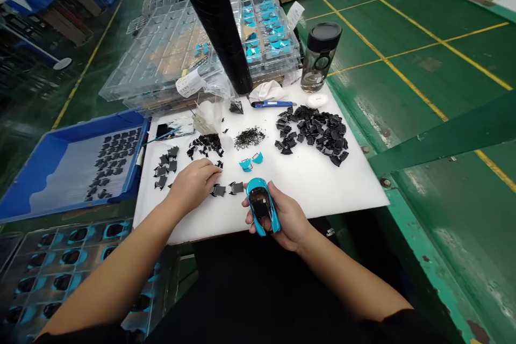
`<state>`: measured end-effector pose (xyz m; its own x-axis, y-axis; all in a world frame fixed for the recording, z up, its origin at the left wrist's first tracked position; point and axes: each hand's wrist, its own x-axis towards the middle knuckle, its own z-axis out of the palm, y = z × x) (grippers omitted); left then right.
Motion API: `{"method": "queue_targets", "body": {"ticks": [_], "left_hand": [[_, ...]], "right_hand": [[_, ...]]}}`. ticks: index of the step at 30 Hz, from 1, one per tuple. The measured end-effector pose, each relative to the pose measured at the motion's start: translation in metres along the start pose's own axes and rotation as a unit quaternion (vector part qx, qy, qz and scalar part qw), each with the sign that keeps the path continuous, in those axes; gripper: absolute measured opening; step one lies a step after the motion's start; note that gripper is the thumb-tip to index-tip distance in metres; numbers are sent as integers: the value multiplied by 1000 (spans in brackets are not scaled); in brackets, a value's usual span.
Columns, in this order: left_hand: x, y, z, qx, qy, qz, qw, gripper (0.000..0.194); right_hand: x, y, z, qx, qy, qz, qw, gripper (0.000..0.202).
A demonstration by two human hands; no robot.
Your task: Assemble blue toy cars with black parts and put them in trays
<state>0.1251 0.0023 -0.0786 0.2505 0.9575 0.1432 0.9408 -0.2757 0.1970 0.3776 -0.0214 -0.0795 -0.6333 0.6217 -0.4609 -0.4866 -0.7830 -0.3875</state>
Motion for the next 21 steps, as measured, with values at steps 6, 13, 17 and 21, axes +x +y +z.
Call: {"method": "queue_targets", "body": {"ticks": [6,13,17,21], "left_hand": [[-13,24,-18,-86,96,48,990,9],[-29,52,-22,-168,140,138,966,29],[-28,52,-18,-129,154,232,952,31],[-25,54,-16,-104,170,257,946,29]], "right_hand": [[4,4,7,-7,-1,2,1000,44],[10,9,15,-48,-2,11,999,45],[11,12,14,-78,-4,17,997,50],[12,14,11,-92,-16,23,995,50]]}}
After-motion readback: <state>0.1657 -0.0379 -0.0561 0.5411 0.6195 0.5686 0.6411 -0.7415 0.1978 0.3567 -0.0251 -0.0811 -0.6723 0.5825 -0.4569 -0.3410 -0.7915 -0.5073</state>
